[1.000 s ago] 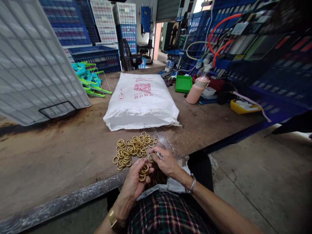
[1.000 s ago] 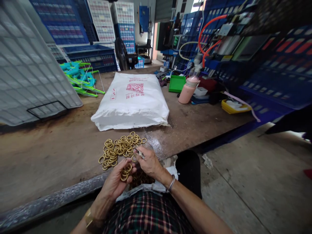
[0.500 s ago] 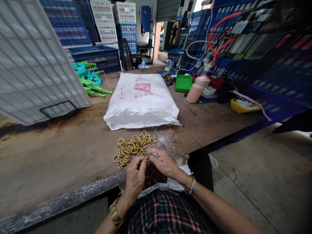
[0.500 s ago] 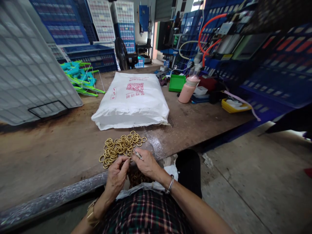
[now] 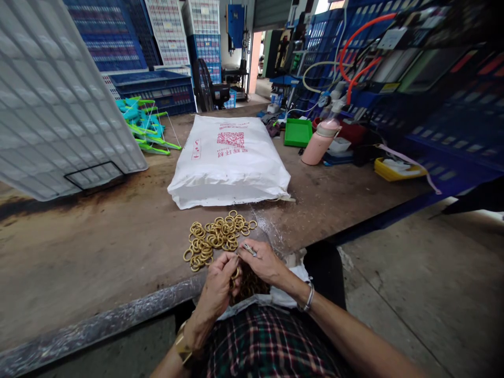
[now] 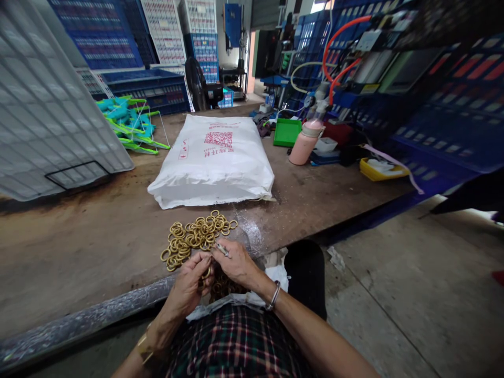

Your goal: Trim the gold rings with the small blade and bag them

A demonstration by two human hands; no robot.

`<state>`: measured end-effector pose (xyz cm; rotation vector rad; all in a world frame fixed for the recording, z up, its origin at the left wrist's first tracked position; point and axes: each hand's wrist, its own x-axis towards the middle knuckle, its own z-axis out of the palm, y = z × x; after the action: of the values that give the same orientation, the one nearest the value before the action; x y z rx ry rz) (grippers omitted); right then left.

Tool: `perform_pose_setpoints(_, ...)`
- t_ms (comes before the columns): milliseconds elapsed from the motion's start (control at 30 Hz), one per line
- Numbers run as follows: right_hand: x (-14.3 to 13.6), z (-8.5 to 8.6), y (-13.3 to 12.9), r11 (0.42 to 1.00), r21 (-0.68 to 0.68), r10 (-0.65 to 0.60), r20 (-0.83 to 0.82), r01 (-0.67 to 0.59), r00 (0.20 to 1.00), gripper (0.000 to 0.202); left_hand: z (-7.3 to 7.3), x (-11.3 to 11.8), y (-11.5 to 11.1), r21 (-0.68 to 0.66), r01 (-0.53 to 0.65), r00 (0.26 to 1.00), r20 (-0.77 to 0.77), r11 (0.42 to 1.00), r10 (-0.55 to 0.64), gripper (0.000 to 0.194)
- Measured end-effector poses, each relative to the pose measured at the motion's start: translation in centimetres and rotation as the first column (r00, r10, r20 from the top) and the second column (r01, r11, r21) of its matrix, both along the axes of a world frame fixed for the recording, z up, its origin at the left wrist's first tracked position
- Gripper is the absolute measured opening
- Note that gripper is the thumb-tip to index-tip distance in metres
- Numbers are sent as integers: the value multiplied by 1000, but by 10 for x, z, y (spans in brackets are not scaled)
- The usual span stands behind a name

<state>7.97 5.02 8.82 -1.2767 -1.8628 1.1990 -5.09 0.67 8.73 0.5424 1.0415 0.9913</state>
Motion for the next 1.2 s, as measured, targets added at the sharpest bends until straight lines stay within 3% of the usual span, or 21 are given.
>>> perform_pose_setpoints(233,3,-4,1,1000,-18,-14,-25,14,1000,24,-2,1,0,22,-15,1000,-18,1000,15,38)
perform_pose_setpoints(333,5,-7,-1,998,64,-24,82,19,996,21,-3,1,0,51,-29,999,-35,998,31,37)
perform_pose_setpoints(467,7,-9,-6,971,216,42,281,-106,959,13,-7,0,-1,98,-47,996,-77,994,54,35)
perform_pose_setpoints(567,6,-10,-8,949,257,74,386,-184,919,14,-11,0,-1,119,-38,992,-116,992,52,33)
perform_pose_setpoints(933,4,0,-7,955,105,169,580,-279,797,21,-10,0,-5,204,-12,968,-241,979,62,37)
perform_pose_setpoints(1067,-2,-1,-11,962,97,130,660,-255,740,24,-8,-1,-9,159,-30,981,-185,987,59,39)
perform_pose_setpoints(1200,-3,-14,-11,965,149,64,667,-217,742,26,-7,-7,-20,68,-13,996,-87,998,19,37)
